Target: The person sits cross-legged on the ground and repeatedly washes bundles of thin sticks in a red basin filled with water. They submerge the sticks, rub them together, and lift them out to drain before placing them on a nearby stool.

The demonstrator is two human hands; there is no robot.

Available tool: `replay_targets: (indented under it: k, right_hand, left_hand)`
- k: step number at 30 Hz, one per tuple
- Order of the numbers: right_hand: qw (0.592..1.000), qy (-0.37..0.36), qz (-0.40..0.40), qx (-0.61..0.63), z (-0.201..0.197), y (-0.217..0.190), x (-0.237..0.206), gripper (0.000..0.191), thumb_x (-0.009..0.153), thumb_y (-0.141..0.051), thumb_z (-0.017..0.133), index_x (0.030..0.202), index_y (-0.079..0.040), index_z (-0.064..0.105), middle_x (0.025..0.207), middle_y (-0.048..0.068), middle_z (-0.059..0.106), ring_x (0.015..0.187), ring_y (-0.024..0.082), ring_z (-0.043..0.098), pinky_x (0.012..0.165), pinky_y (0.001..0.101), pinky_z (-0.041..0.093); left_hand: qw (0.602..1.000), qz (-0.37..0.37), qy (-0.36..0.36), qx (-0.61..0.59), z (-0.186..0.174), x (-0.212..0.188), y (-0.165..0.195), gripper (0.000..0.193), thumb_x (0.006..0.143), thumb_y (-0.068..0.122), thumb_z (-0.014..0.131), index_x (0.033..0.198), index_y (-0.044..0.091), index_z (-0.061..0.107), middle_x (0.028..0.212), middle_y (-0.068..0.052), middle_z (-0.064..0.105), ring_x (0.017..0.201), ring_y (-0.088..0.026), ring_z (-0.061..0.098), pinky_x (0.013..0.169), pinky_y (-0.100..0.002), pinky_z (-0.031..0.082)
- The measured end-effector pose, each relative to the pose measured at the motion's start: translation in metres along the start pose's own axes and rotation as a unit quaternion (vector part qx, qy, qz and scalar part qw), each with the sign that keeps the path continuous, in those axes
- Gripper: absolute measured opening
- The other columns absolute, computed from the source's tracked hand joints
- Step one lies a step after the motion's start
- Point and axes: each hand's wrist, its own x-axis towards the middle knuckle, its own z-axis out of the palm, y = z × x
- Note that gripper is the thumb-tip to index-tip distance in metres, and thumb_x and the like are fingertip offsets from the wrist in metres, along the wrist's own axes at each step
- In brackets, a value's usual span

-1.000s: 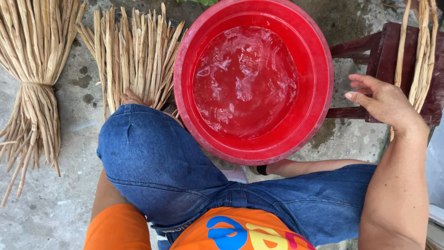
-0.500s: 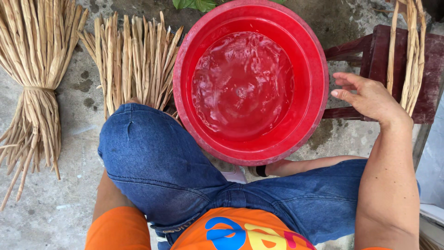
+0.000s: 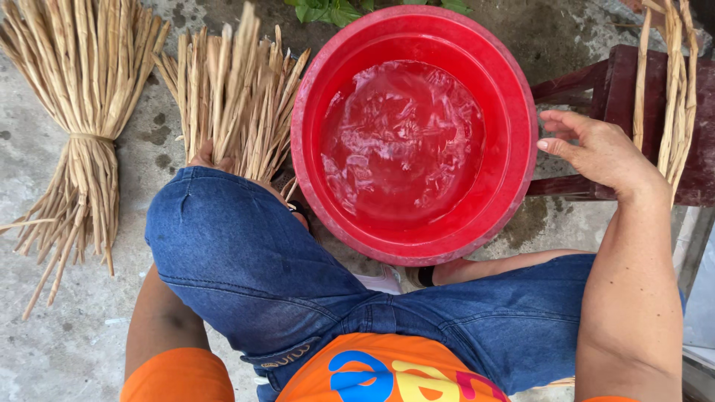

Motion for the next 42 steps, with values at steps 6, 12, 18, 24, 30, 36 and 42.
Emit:
replay_targets:
  k: [6, 12, 18, 24, 30, 36, 42]
  right_hand:
    - [0.999, 0.012, -0.024, -0.018, -0.002, -0.002, -0.001, 0.057, 0.093, -0.027, 0.071, 0.146, -0.012, 0.059, 0.126, 0.015, 0.071, 0.117, 0.026, 0.067, 0.096, 0.0423, 0.053]
    - [0.999, 0.028, -0.033, -0.001, -0.002, 0.001, -0.007, 0.057, 0.093, -0.028, 0.072, 0.145, -0.011, 0.059, 0.129, 0.015, 0.070, 0.117, 0.025, 0.066, 0.097, 0.0417, 0.052]
    - [0.999, 0.026, -0.018, -0.001, -0.001, 0.002, -0.013, 0.058, 0.092, -0.029, 0.071, 0.145, -0.012, 0.058, 0.130, 0.013, 0.070, 0.118, 0.025, 0.066, 0.097, 0.0419, 0.052]
    - [0.999, 0.034, 0.021, -0.013, -0.002, -0.002, -0.019, 0.058, 0.092, -0.034, 0.070, 0.146, -0.015, 0.058, 0.131, 0.013, 0.069, 0.121, 0.026, 0.064, 0.097, 0.0439, 0.052]
    - [0.999, 0.034, 0.021, -0.007, -0.002, -0.003, -0.021, 0.059, 0.093, -0.036, 0.070, 0.147, -0.017, 0.058, 0.133, 0.014, 0.068, 0.122, 0.027, 0.064, 0.098, 0.0447, 0.053]
    - [0.999, 0.034, 0.009, 0.002, -0.002, 0.000, -0.021, 0.061, 0.092, -0.035, 0.070, 0.148, -0.016, 0.056, 0.136, 0.013, 0.066, 0.122, 0.026, 0.063, 0.098, 0.0434, 0.052]
    - [0.999, 0.040, -0.010, 0.006, -0.002, 0.002, -0.020, 0.058, 0.093, -0.032, 0.071, 0.146, -0.014, 0.057, 0.132, 0.014, 0.069, 0.119, 0.026, 0.065, 0.099, 0.0415, 0.052]
  left_hand:
    - [1.000, 0.017, 0.021, -0.015, -0.001, 0.009, -0.013, 0.053, 0.096, 0.011, 0.063, 0.148, 0.005, 0.051, 0.130, -0.018, 0.069, 0.109, -0.026, 0.072, 0.094, -0.038, 0.061]
    - [0.999, 0.016, 0.043, -0.001, 0.001, 0.035, -0.024, 0.065, 0.089, 0.025, 0.080, 0.142, 0.003, 0.050, 0.118, -0.019, 0.068, 0.100, -0.028, 0.070, 0.083, -0.042, 0.059]
    - [0.999, 0.004, -0.030, -0.026, -0.017, 0.036, -0.021, 0.063, 0.083, 0.018, 0.080, 0.139, 0.004, 0.055, 0.113, -0.019, 0.073, 0.095, -0.029, 0.074, 0.084, -0.040, 0.059]
    - [0.982, 0.090, -0.018, -0.168, -0.021, 0.011, -0.030, 0.053, 0.094, 0.015, 0.075, 0.139, 0.000, 0.050, 0.112, -0.016, 0.071, 0.103, -0.022, 0.071, 0.084, -0.035, 0.063]
    - [0.949, 0.117, -0.031, -0.291, -0.027, 0.004, -0.031, 0.037, 0.095, 0.009, 0.067, 0.132, 0.007, 0.061, 0.107, -0.013, 0.072, 0.095, -0.017, 0.071, 0.081, -0.030, 0.063]
    - [0.935, 0.104, -0.090, -0.328, -0.049, 0.013, -0.014, 0.018, 0.100, 0.006, 0.063, 0.118, 0.006, 0.065, 0.099, -0.013, 0.070, 0.085, -0.018, 0.071, 0.070, -0.031, 0.063]
    - [0.931, 0.096, -0.079, -0.343, -0.075, 0.029, 0.012, 0.028, 0.101, 0.001, 0.058, 0.128, 0.006, 0.059, 0.102, -0.013, 0.072, 0.080, -0.020, 0.074, 0.071, -0.031, 0.065]
